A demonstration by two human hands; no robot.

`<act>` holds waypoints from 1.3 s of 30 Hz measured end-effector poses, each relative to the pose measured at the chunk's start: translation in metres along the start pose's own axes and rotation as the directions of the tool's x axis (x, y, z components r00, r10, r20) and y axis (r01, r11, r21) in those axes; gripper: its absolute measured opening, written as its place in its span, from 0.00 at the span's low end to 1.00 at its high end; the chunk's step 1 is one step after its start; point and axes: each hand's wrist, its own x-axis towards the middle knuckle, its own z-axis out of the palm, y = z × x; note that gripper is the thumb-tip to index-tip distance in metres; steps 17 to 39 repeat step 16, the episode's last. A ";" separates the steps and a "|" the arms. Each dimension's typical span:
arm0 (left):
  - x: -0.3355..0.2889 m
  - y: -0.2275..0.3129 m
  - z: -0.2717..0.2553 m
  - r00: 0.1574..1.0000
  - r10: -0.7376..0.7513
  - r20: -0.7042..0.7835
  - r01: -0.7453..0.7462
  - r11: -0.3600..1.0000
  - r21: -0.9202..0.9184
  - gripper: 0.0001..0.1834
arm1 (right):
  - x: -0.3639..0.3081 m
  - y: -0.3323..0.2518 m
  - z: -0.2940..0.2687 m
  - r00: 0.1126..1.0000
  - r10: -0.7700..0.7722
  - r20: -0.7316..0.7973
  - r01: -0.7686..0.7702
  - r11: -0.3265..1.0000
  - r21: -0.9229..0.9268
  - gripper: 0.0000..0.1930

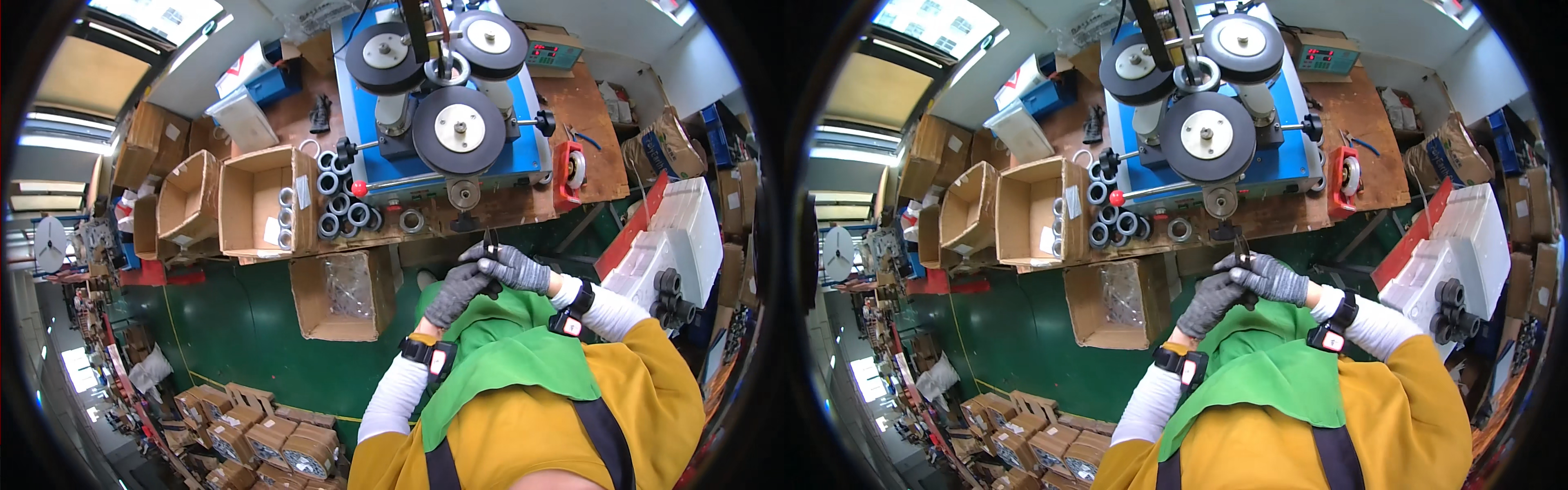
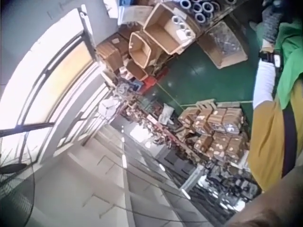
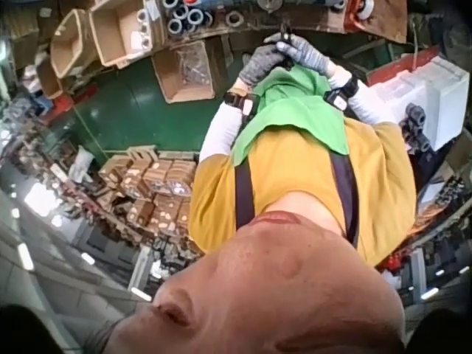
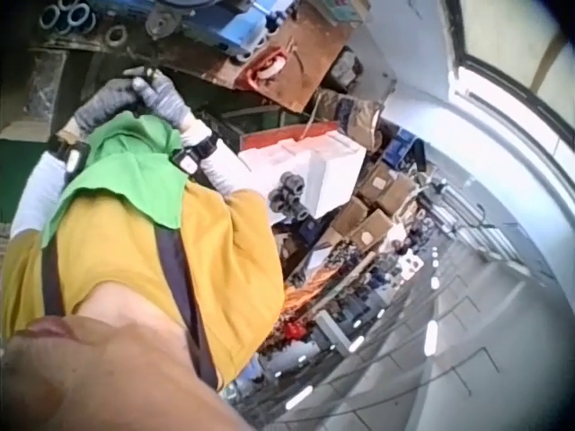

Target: Processing cylindrical metal components on a finishing machine and organizing them into a foam-lined tray.

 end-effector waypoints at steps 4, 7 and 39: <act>0.024 -0.052 -0.059 0.996 -0.058 -0.073 0.080 0.932 0.355 0.16 | -0.023 0.013 -0.017 0.951 0.241 -0.192 -0.196 0.954 0.228 0.16; 0.040 -0.115 -0.132 0.780 0.371 -0.504 0.264 0.535 0.802 0.17 | -0.050 0.021 -0.038 0.860 0.437 -0.261 -0.380 0.893 0.244 0.22; 0.114 -0.151 -0.199 0.778 0.595 -0.201 0.340 -0.129 0.932 0.28 | -0.061 0.046 -0.037 0.799 0.585 -0.140 -0.591 0.807 0.000 0.23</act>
